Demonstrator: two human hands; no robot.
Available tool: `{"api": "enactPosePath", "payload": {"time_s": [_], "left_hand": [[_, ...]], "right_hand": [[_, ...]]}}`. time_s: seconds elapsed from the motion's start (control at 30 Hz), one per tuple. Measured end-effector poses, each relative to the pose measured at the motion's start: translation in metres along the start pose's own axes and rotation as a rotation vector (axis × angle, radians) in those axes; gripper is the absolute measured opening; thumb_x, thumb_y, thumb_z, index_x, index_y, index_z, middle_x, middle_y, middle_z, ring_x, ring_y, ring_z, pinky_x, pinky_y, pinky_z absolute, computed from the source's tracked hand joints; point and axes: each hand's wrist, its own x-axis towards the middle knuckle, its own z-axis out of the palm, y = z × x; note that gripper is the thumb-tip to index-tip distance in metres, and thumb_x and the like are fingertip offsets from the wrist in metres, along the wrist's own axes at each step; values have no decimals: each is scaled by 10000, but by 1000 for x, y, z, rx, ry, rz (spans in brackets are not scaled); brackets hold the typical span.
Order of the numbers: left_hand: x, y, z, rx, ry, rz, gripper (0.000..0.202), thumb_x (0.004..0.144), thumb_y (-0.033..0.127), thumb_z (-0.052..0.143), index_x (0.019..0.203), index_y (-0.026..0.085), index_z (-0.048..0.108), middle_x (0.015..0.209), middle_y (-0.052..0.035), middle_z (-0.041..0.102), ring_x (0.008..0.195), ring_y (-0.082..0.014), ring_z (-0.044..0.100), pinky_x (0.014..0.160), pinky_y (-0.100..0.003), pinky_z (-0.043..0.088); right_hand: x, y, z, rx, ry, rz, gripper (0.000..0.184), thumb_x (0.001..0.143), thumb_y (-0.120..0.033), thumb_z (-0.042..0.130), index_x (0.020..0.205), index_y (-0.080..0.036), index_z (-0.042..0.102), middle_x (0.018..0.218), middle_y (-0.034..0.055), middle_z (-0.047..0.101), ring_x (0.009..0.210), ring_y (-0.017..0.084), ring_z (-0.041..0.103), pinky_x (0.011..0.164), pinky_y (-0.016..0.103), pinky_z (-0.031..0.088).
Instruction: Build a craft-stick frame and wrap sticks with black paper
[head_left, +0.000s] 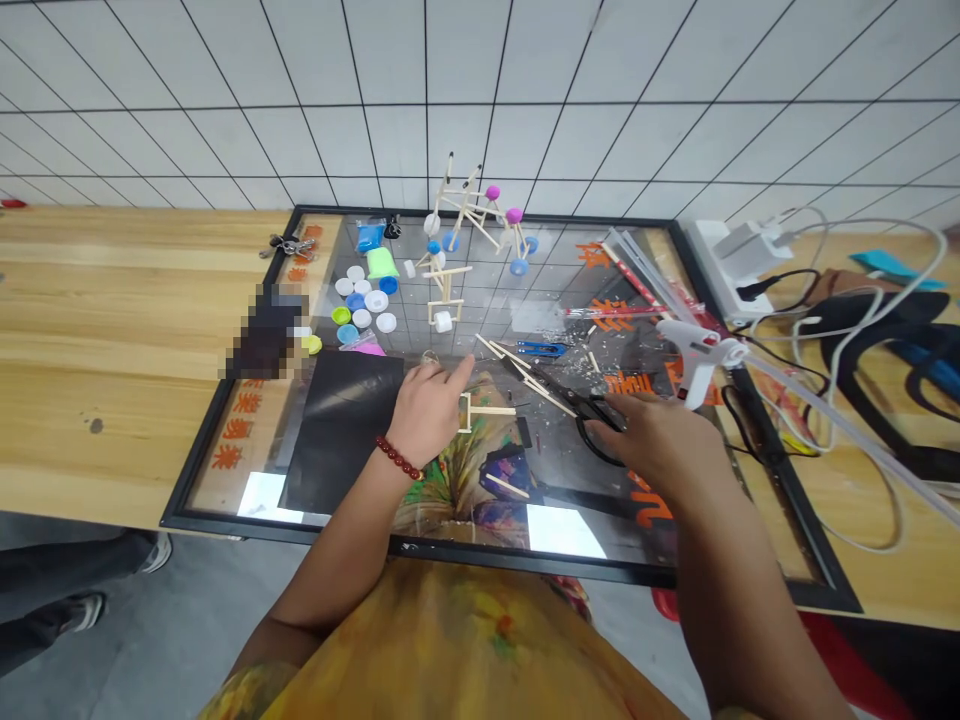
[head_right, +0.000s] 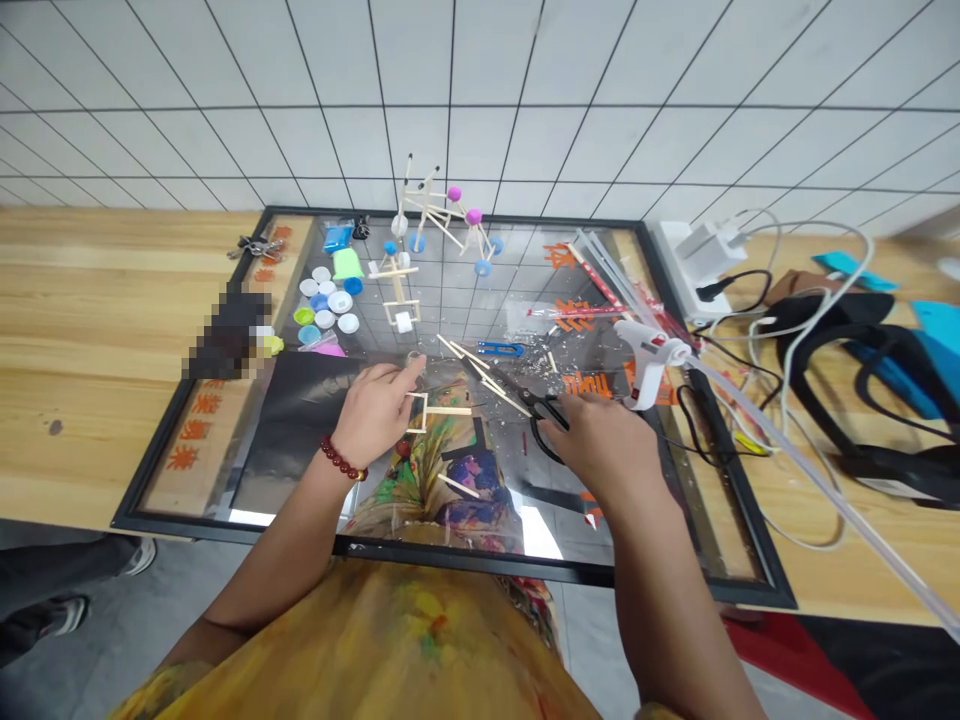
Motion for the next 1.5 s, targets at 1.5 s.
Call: {"api": "enactPosePath", "payload": {"time_s": [1.5], "left_hand": [[2, 30, 12, -1520, 236, -295, 546, 717, 219, 815, 1227, 177, 625, 791, -9, 745, 728, -122, 679, 684, -239, 546]], "right_hand": [[18, -83, -2, 1579, -53, -75, 358, 725, -538, 793, 660, -192, 728, 631, 14, 676, 554, 106, 555, 549, 250, 473]]}}
